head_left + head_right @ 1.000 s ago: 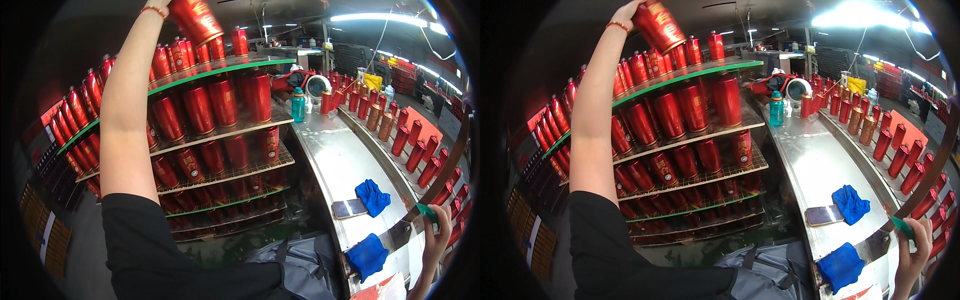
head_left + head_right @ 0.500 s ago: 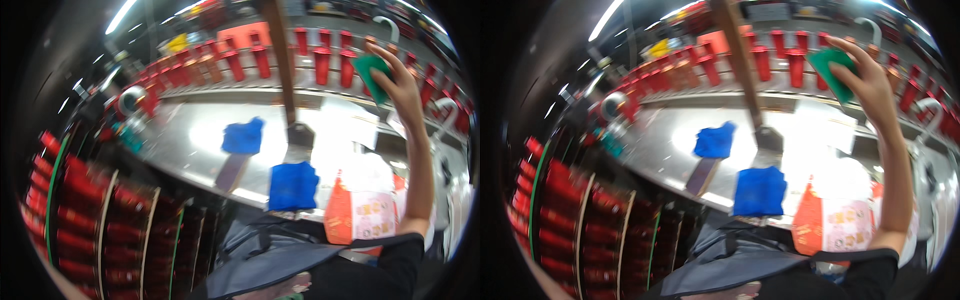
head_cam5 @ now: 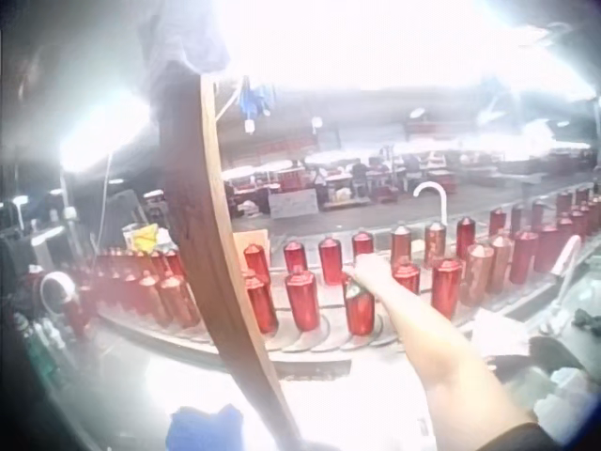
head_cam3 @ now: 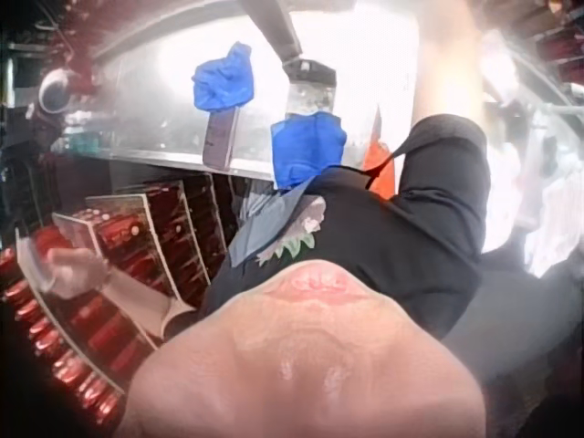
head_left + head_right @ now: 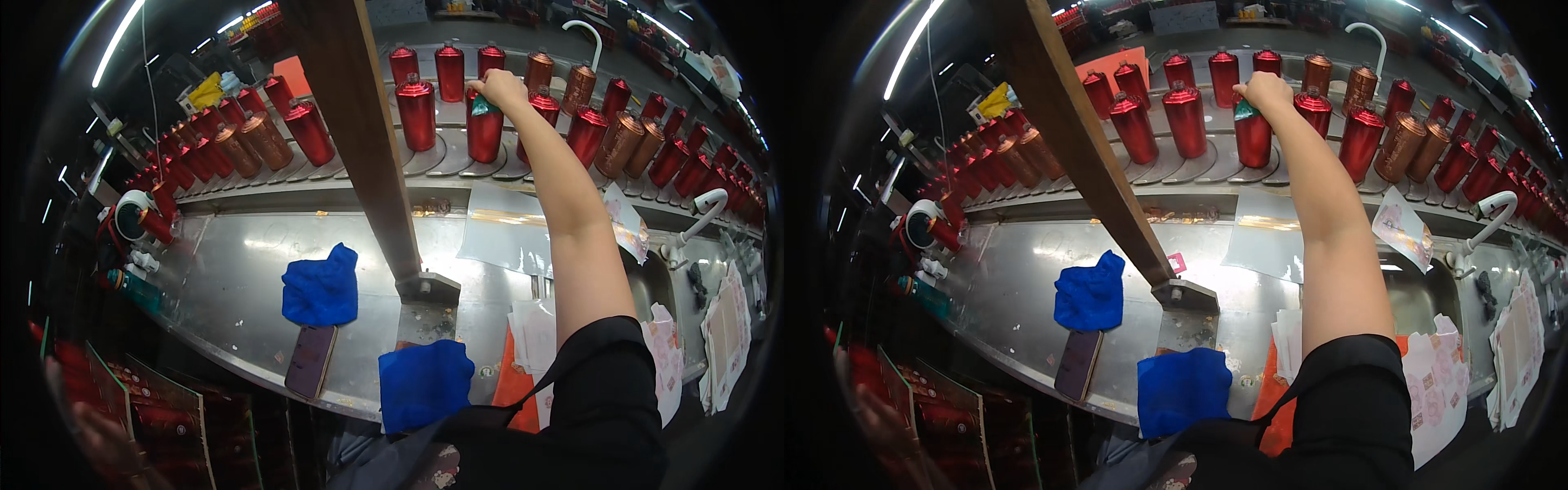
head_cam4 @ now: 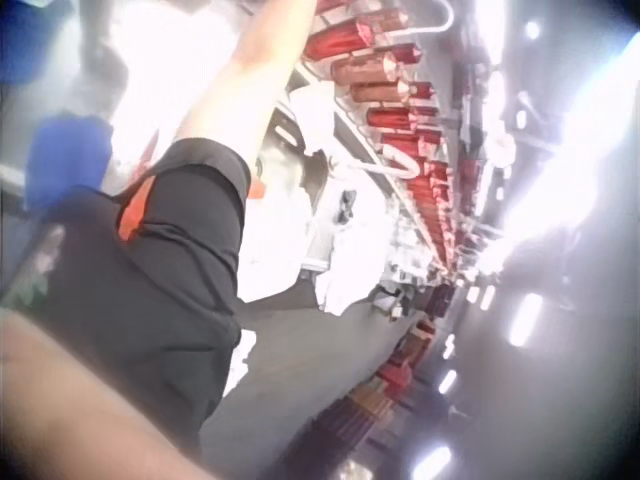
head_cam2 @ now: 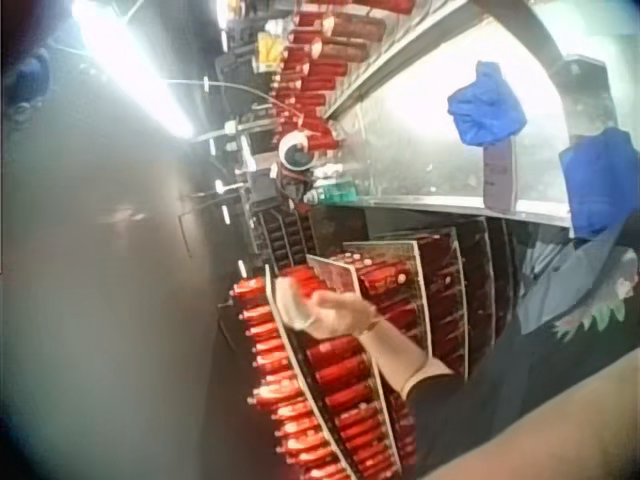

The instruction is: The person wipes the exterior of red cylindrical containers with a green sponge and a blue cloth. They rotate each container to clean all sides, then place it back on the metal counter among other similar containers.

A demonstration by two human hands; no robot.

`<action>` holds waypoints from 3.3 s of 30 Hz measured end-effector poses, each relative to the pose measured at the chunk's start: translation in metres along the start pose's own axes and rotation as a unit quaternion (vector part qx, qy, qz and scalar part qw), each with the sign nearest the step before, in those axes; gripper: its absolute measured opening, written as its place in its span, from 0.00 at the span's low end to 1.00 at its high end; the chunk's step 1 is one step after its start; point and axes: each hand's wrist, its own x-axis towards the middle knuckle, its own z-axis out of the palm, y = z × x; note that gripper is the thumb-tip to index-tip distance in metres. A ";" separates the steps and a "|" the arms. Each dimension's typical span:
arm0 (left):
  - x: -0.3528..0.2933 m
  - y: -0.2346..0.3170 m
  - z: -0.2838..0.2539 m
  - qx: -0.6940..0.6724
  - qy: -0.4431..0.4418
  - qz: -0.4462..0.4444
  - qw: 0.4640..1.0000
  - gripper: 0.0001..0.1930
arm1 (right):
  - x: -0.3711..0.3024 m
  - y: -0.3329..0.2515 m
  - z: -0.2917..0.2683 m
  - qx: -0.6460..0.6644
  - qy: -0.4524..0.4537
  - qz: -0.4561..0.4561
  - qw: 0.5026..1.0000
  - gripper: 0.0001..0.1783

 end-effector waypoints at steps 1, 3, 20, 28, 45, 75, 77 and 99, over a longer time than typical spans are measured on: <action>-0.023 0.005 0.030 -0.135 0.047 0.102 0.985 0.26 | -0.005 -0.019 0.010 -0.004 0.012 -0.036 0.999 0.29; -0.048 0.070 0.132 -0.388 0.083 0.039 0.917 0.22 | -0.021 0.011 -0.012 -0.068 0.063 -0.059 0.994 0.24; -0.031 0.292 0.122 -0.868 -0.486 -0.089 0.051 0.54 | -0.304 -0.098 -0.185 0.521 -0.303 -0.214 0.769 0.10; -0.103 0.248 0.154 -0.800 -0.501 -0.218 0.245 0.51 | -0.384 -0.101 -0.093 0.363 -0.425 -0.012 0.829 0.29; -0.106 0.272 0.178 -0.731 -0.470 -0.143 0.474 0.48 | -0.385 -0.057 -0.042 0.448 -0.331 0.020 0.830 0.29; -0.151 0.235 0.144 -0.611 -0.306 0.072 0.727 0.59 | -0.210 0.192 0.025 -0.098 -0.089 0.146 0.980 0.22; -0.152 0.236 0.145 -0.602 -0.293 0.087 0.737 0.60 | -0.213 0.175 0.024 -0.157 -0.046 0.159 0.974 0.19; -0.077 0.273 0.100 -0.771 -0.197 0.151 0.587 0.10 | -0.436 -0.131 -0.222 -0.067 -0.141 -0.481 0.863 0.11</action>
